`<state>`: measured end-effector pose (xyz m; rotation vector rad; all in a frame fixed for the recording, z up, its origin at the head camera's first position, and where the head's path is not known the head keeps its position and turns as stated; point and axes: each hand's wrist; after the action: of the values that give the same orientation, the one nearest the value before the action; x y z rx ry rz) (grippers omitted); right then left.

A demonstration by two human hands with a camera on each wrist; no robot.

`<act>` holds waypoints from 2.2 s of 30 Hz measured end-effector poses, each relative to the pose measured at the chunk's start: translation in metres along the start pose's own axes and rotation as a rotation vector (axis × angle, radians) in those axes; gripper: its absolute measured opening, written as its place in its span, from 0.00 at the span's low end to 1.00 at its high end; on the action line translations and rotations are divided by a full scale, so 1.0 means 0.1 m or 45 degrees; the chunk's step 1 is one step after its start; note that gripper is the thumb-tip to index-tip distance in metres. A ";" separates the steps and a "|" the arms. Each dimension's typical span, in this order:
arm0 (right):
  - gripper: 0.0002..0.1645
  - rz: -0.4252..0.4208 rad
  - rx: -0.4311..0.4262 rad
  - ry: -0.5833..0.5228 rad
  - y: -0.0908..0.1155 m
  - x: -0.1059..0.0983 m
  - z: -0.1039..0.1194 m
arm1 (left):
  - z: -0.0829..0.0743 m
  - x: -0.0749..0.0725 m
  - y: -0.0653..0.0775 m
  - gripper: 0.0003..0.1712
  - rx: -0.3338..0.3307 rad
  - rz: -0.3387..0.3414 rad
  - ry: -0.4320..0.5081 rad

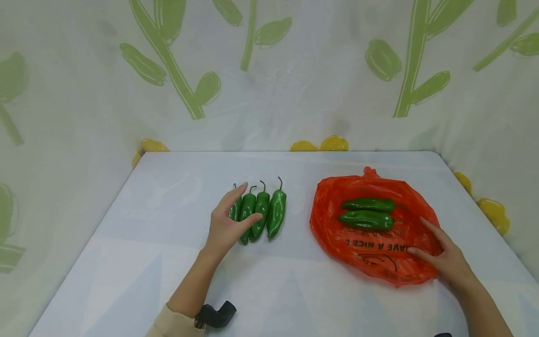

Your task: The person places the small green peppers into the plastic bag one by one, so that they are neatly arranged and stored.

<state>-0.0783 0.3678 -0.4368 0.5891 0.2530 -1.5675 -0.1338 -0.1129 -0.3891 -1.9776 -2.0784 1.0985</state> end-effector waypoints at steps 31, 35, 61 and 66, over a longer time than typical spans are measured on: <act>0.54 -0.012 -0.038 0.025 0.00 0.01 -0.01 | 0.56 -0.05 0.11 0.39 -0.536 0.078 -0.097; 0.54 -0.003 -0.031 0.017 0.00 0.00 -0.01 | 0.62 -0.03 0.15 0.39 -0.554 0.101 -0.076; 0.55 -0.034 -0.084 0.036 0.01 0.04 -0.03 | 0.68 -0.04 0.19 0.32 -0.556 0.072 -0.252; 0.54 -0.037 -0.092 0.011 0.01 0.03 -0.04 | 0.69 -0.05 0.19 0.31 -0.551 0.025 -0.251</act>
<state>-0.0762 0.3670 -0.4413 0.5380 0.3250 -1.5777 -0.1517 -0.1490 -0.4486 -2.1419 -2.5900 0.9410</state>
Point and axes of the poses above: each hand's wrist, its own y-axis away from the middle knuckle, its own x-axis out of the palm, z = x × y, and after that the axes turned 6 degrees about -y, right-handed
